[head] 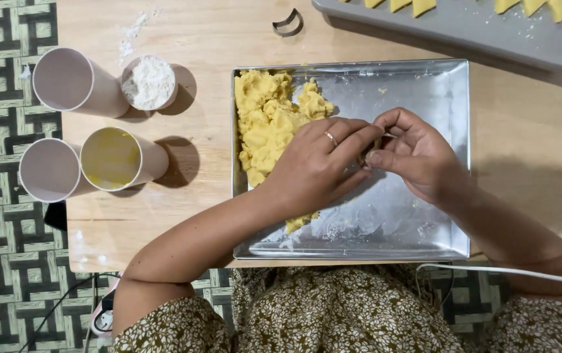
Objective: The person is preparing cookies by flattening small pieces of dough on a tray and using a heart-shaped cookie cutter to create individual pieces.
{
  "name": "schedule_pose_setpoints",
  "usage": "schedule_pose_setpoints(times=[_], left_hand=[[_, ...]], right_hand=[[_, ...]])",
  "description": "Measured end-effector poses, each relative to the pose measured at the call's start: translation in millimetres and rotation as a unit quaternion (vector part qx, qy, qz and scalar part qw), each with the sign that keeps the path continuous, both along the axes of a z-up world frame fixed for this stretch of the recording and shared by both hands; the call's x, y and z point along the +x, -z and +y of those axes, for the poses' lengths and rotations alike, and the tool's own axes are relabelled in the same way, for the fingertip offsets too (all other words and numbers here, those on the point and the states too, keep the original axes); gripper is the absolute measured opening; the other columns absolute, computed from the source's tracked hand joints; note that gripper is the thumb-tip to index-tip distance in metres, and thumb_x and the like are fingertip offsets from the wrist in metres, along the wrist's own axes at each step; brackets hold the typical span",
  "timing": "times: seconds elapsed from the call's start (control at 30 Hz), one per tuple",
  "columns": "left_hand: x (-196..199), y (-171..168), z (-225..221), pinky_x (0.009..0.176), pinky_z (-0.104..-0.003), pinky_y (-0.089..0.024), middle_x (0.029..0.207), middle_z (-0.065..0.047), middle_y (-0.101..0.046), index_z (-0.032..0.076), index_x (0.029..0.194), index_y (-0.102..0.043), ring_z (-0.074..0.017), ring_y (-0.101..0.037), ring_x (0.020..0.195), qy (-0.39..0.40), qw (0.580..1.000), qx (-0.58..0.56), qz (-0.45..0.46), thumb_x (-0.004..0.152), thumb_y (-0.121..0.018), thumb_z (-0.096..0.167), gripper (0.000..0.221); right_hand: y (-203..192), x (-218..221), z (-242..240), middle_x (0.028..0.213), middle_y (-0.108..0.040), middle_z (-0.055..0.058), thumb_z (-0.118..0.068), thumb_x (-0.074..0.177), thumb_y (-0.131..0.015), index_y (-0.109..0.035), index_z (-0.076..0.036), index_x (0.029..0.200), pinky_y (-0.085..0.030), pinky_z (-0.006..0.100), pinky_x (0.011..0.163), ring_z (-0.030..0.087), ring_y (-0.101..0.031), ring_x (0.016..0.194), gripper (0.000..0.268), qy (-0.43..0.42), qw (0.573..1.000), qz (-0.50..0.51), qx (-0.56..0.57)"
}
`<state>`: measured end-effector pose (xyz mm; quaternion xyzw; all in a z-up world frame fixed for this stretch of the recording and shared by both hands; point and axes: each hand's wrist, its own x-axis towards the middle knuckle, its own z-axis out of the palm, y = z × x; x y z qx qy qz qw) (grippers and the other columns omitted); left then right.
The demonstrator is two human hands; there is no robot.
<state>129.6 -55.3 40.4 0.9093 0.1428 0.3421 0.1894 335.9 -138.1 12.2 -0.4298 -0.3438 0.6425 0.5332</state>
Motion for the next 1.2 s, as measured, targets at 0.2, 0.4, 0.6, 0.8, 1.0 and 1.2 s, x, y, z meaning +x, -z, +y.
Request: schedule_pose_setpoints(times=[0.2,0.4,0.6,0.8,1.0,1.2], left_hand=[[-3,6,1,0.095,-0.047,-0.052,0.125,-0.013,-0.066,0.005,0.134,-0.056,-0.0303,-0.065,0.112,-0.002,0.999,-0.052,0.009,0.100,-0.068,0.035,0.047],[-6,6,2,0.101,-0.048,-0.050,0.130,-0.010,-0.065,0.009,0.138,-0.055,-0.0293,-0.062,0.119,0.002,0.998,-0.055,0.005,0.101,-0.070,0.035,0.048],[-4,7,3,0.102,-0.047,-0.051,0.130,-0.008,-0.067,0.009,0.133,-0.059,-0.0297,-0.061,0.124,0.006,0.999,0.032,-0.024,0.102,-0.072,0.026,0.038],[-3,6,5,0.100,-0.049,-0.052,0.127,-0.009,-0.069,0.007,0.130,-0.061,-0.0322,-0.064,0.122,0.001,0.997,0.072,-0.020,0.099,-0.072,0.025,0.037],[-3,9,5,0.103,-0.050,-0.050,0.127,-0.011,-0.070,0.007,0.130,-0.062,-0.0316,-0.064,0.123,0.000,0.996,0.087,-0.017,0.101,-0.069,0.029,0.037],[-5,12,6,0.105,-0.049,-0.050,0.130,-0.006,-0.070,0.011,0.138,-0.056,-0.0313,-0.062,0.127,-0.003,0.995,0.098,-0.006,0.105,-0.061,0.034,0.041]], right_hand=[[4,6,-5,0.100,-0.059,0.006,0.008,0.084,-0.069,-0.052,-0.007,0.118,-0.050,0.026,0.081,0.014,-0.059,0.095,0.041,0.011,0.999,-0.022,-0.025],[-16,-2,-3,0.104,-0.062,0.008,0.006,0.091,-0.061,-0.058,-0.005,0.123,-0.048,0.026,0.077,0.015,-0.058,0.088,0.033,0.031,0.995,-0.071,-0.060],[-2,2,-4,0.100,-0.057,0.004,0.006,0.093,-0.061,-0.059,-0.004,0.120,-0.043,0.025,0.075,0.011,-0.053,0.082,0.029,0.037,0.997,-0.048,-0.049],[-1,2,-6,0.103,-0.057,0.004,0.007,0.095,-0.058,-0.059,-0.003,0.120,-0.047,0.024,0.077,0.010,-0.055,0.087,0.027,0.031,0.998,-0.038,-0.041],[-2,-1,-5,0.099,-0.060,0.005,0.006,0.093,-0.063,-0.059,-0.003,0.117,-0.050,0.027,0.086,0.015,-0.059,0.092,0.025,0.031,0.998,-0.051,-0.031],[-1,-1,-6,0.105,-0.064,0.007,0.008,0.093,-0.063,-0.059,-0.003,0.120,-0.052,0.026,0.091,0.016,-0.063,0.098,0.030,0.028,0.999,-0.026,-0.027]])
